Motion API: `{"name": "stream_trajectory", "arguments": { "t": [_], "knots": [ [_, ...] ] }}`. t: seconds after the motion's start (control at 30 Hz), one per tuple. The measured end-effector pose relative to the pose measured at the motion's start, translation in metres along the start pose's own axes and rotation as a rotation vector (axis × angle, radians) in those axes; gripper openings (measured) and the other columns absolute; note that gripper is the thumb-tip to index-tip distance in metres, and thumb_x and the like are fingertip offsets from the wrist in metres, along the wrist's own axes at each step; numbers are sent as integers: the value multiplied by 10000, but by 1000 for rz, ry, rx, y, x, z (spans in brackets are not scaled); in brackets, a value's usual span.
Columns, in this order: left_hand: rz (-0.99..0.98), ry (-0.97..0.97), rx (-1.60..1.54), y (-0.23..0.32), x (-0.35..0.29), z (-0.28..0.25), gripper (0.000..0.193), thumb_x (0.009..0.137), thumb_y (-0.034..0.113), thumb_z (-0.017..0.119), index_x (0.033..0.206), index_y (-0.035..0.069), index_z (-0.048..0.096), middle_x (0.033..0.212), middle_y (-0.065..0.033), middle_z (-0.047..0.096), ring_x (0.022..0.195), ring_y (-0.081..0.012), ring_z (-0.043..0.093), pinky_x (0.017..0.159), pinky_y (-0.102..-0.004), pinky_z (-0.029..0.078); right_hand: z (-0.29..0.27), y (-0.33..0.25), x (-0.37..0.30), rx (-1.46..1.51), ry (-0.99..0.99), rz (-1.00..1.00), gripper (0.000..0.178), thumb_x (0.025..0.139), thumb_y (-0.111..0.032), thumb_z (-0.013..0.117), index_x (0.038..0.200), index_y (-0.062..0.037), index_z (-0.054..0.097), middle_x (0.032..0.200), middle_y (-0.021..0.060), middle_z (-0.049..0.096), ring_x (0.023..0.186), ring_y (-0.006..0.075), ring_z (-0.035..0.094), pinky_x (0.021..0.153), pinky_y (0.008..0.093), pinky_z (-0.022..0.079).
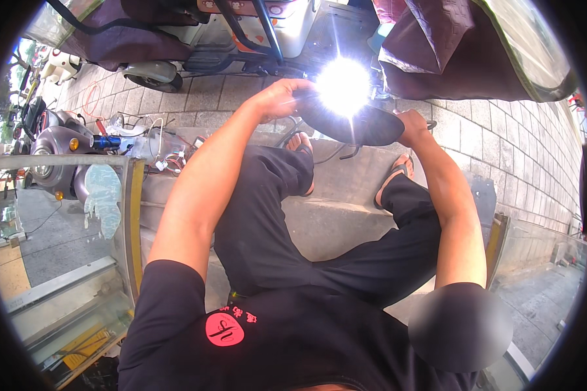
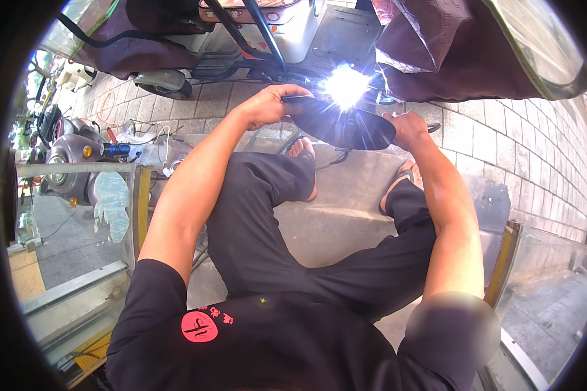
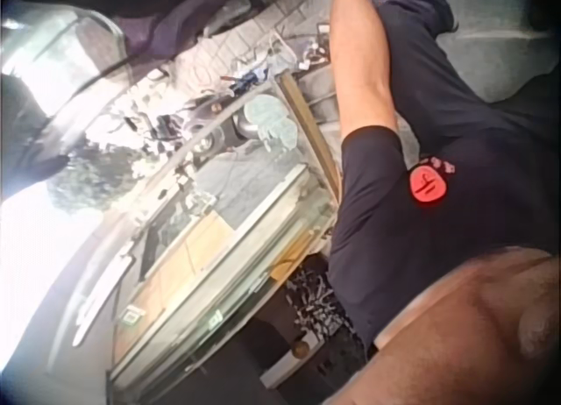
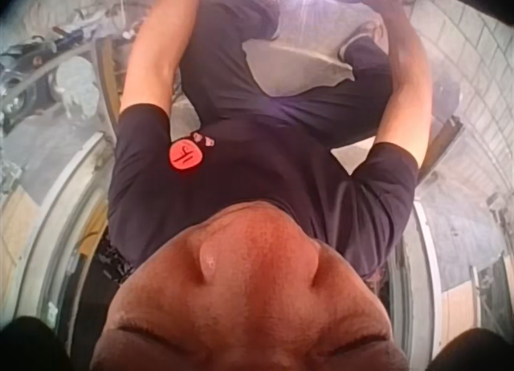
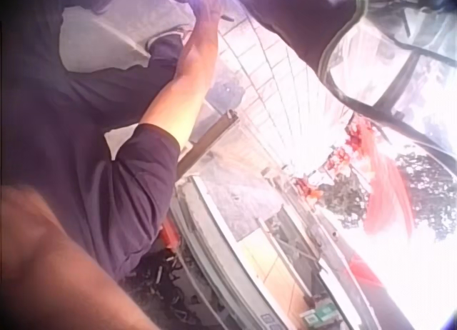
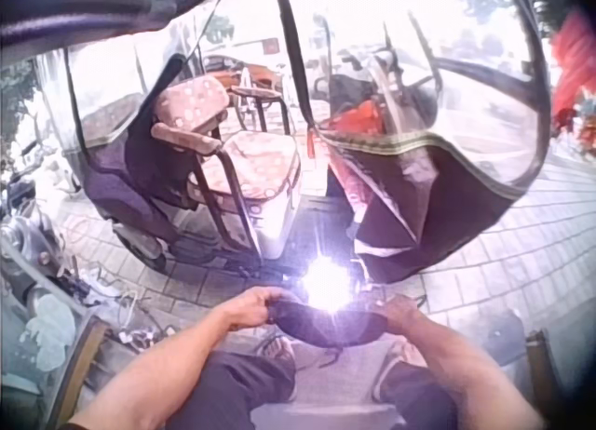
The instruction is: The person sits on the ground and uses a welding torch to join metal parts of a scooter frame. They hold a welding mask in one hand and the torch in the other, creating sparks as they weld the frame.
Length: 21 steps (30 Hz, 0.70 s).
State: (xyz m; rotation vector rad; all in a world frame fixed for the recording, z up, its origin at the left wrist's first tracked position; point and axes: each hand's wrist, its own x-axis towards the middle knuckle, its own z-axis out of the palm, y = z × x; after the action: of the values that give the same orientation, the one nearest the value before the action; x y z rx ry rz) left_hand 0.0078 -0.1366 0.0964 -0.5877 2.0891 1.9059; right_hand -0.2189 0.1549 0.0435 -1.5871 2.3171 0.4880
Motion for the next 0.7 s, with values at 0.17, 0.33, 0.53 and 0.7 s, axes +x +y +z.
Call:
{"name": "stream_trajectory", "arguments": {
  "t": [0.17, 0.33, 0.53, 0.7],
  "knots": [
    [1, -29, -22, -2, -2, -1, 269, 1004, 41, 672, 1252, 135, 718, 1082, 50, 715, 964, -75, 646, 811, -278, 540, 19, 8, 3, -61, 72, -79, 238, 951, -184, 545, 1169, -98, 586, 1022, 139, 725, 907, 344, 735, 770, 460, 579],
    [-12, -137, 70, -2, -12, -3, 296, 995, -6, 633, 1270, 80, 702, 1116, 3, 736, 1011, -107, 677, 857, -287, 553, 26, 1, -20, -115, 286, -127, 274, 914, -178, 644, 1166, -103, 566, 965, 94, 679, 879, 286, 729, 744, 429, 579],
    [-8, -189, 132, 2, -17, -1, 295, 999, 4, 639, 1267, 107, 709, 1104, 9, 737, 1007, -110, 674, 858, -304, 558, 45, -21, -43, -22, 330, 18, 419, 910, -292, 716, 1260, -135, 546, 1036, 92, 665, 969, 274, 711, 793, 413, 578],
    [-73, -190, 138, 0, -24, -7, 295, 1008, 10, 641, 1270, 128, 708, 1103, 26, 727, 1003, -108, 671, 858, -307, 564, 89, -73, -56, 626, 321, 417, 527, 971, -440, 647, 1327, -73, 518, 1115, 272, 707, 953, 474, 699, 830, 544, 552]
  ]
}}
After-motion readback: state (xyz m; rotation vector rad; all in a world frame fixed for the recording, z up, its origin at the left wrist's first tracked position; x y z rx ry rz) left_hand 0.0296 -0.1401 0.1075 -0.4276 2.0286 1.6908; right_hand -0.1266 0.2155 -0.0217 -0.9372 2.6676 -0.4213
